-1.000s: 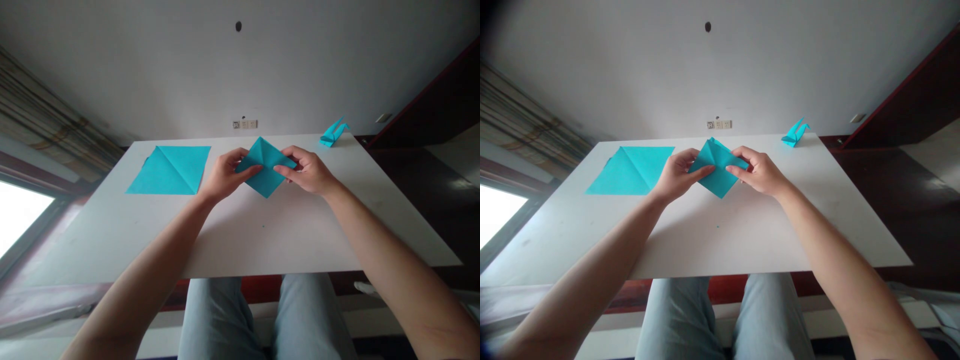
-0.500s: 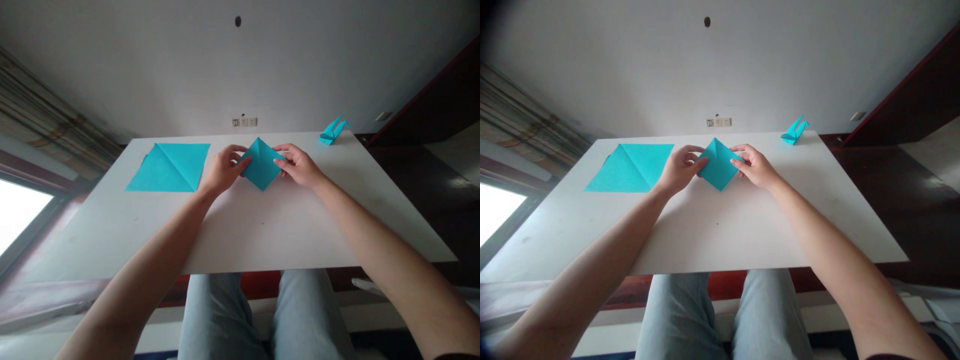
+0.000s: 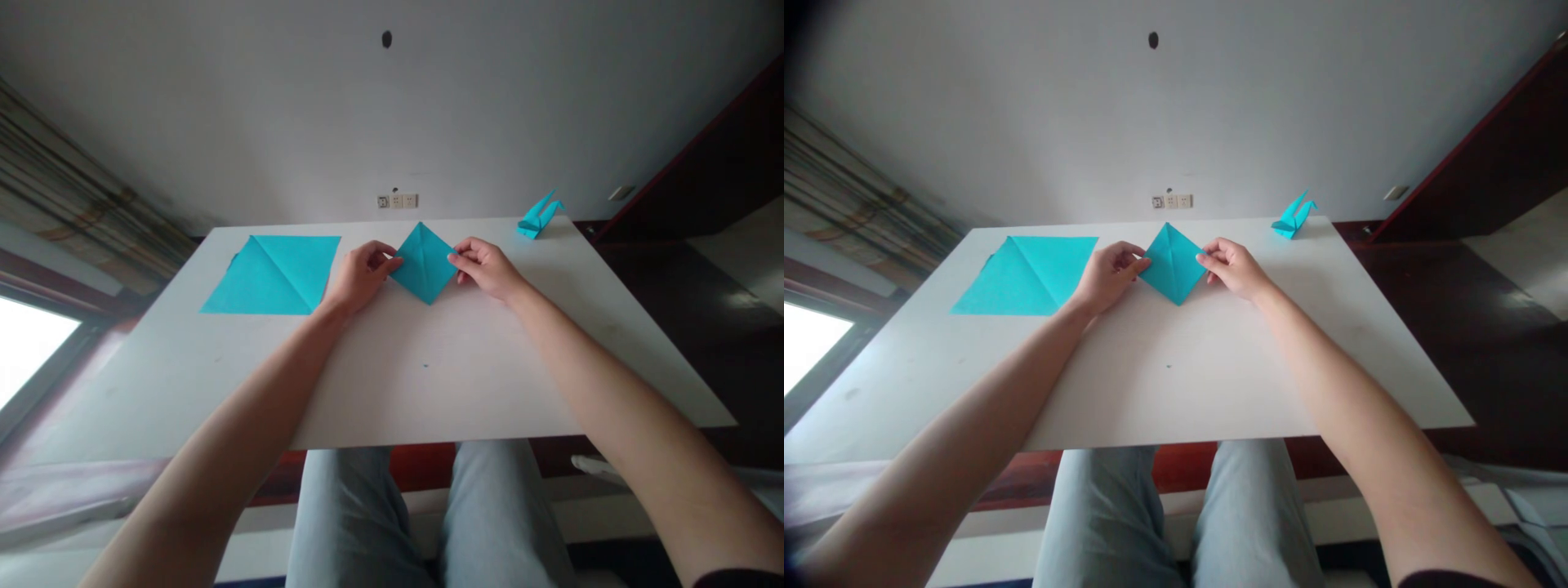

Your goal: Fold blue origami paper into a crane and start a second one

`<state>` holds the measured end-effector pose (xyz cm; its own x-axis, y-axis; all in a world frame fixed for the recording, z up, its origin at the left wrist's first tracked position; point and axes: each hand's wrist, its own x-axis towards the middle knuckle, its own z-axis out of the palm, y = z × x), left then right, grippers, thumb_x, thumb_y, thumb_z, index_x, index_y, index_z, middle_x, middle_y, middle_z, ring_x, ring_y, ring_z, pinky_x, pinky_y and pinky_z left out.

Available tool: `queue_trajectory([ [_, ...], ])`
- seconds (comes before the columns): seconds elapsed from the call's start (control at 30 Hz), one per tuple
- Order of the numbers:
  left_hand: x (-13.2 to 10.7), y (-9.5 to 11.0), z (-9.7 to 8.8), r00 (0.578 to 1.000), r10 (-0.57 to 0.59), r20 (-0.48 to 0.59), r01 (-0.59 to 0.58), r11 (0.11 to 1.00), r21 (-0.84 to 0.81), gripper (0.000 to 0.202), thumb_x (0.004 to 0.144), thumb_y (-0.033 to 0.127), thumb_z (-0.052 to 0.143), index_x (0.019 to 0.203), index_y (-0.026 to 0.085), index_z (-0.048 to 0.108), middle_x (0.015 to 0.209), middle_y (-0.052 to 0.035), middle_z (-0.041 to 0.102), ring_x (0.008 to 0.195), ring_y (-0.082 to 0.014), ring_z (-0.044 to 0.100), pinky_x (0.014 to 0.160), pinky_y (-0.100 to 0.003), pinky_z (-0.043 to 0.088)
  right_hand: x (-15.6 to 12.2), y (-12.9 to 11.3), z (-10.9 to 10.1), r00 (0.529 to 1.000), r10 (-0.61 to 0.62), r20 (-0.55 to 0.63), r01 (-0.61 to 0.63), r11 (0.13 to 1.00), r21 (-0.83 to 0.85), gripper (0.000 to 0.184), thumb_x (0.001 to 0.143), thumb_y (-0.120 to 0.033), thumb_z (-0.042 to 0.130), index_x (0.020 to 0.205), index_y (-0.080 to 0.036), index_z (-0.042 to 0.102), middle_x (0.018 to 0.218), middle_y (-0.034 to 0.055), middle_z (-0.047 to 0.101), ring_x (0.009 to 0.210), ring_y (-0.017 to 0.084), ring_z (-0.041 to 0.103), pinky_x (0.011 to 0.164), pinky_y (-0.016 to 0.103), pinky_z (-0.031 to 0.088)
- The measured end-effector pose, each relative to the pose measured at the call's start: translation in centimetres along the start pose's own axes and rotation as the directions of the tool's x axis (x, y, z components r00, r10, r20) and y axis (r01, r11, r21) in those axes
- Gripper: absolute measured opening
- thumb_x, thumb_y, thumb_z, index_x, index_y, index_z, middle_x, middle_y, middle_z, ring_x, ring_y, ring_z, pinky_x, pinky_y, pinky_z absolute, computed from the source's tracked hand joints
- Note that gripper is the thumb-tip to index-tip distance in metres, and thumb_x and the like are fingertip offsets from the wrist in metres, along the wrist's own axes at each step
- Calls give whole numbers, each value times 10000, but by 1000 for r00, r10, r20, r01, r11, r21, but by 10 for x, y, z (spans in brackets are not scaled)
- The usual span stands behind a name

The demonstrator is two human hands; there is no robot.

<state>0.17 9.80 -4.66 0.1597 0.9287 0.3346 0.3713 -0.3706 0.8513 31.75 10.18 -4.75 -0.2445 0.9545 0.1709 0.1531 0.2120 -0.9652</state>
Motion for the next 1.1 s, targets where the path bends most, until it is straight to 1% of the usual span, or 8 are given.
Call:
queue_trajectory([
  [0.1, -1, 6, -3, 1000, -11, 14, 11, 999, 41, 238, 947, 433, 950, 1015, 225, 855, 799, 5, 755, 749, -169, 627, 717, -306, 474, 1, 1, 0, 1000, -9, -3, 9, 1000, 0, 885, 704, -1037, 1025, 993, -287, 655, 756, -55, 714, 611, 148, 645, 612, 301, 510],
  [0.2, -2, 9, -5, 998, -40, 38, 38, 997, 67, 234, 939, 406, 941, 901, 216, 811, 791, -1, 739, 747, -167, 602, 716, -308, 460, 3, 2, -2, 1000, -19, 9, 20, 1000, -9, 891, 704, -1054, 1009, 976, -290, 640, 712, -72, 674, 551, 128, 570, 555, 291, 433],
  [0.3, -1, 9, -7, 996, -70, 49, 66, 995, 76, 289, 950, 438, 943, 866, 219, 774, 777, 0, 720, 732, -168, 577, 695, -309, 435, 4, 2, -5, 999, -23, 31, 24, 1000, -20, 874, 711, -1040, 1019, 962, -291, 644, 676, -81, 643, 513, 113, 484, 514, 288, 339],
  [0.37, 0, 8, -7, 995, -84, 54, 80, 994, 75, 326, 956, 470, 953, 864, 221, 765, 778, 1, 717, 726, -167, 570, 686, -309, 423, 4, 2, -7, 999, -23, 38, 24, 999, -22, 868, 713, -1030, 1028, 957, -289, 648, 672, -79, 641, 520, 113, 488, 518, 286, 326],
  [0.5, 1, 5, -9, 993, -100, 61, 97, 994, 57, 323, 1000, 507, 925, 918, 216, 810, 798, -13, 752, 733, -171, 597, 691, -312, 425, 5, 3, -10, 999, -15, 42, 16, 1000, -17, 864, 716, -1019, 1035, 982, -281, 674, 682, -73, 656, 553, 124, 555, 553, 283, 395],
  [0.67, 3, 2, -10, 993, -93, 74, 93, 996, 10, 243, 1072, 445, 829, 1052, 205, 857, 897, -45, 848, 778, -183, 692, 782, -316, 544, 7, 4, -11, 999, -5, 39, 5, 1000, 6, 866, 744, -1007, 1031, 1107, -284, 720, 736, -71, 696, 578, 139, 616, 579, 290, 475],
  [0.83, 3, 2, -8, 994, -88, 69, 88, 996, -4, 218, 1080, 422, 819, 1072, 207, 853, 912, -44, 864, 782, -186, 706, 794, -314, 570, 6, 4, -12, 999, 9, 40, -10, 1000, 24, 883, 742, -988, 1047, 1167, -281, 734, 776, -59, 731, 596, 143, 639, 584, 291, 500],
  [1.1, 3, 3, -5, 994, -86, 65, 86, 996, 1, 203, 1095, 406, 811, 1044, 211, 839, 919, -42, 872, 768, -181, 703, 771, -305, 562, 5, 3, -14, 999, 21, 47, -23, 999, 43, 765, 829, -877, 1070, 1177, -289, 727, 749, -64, 722, 608, 147, 637, 596, 286, 526],
])
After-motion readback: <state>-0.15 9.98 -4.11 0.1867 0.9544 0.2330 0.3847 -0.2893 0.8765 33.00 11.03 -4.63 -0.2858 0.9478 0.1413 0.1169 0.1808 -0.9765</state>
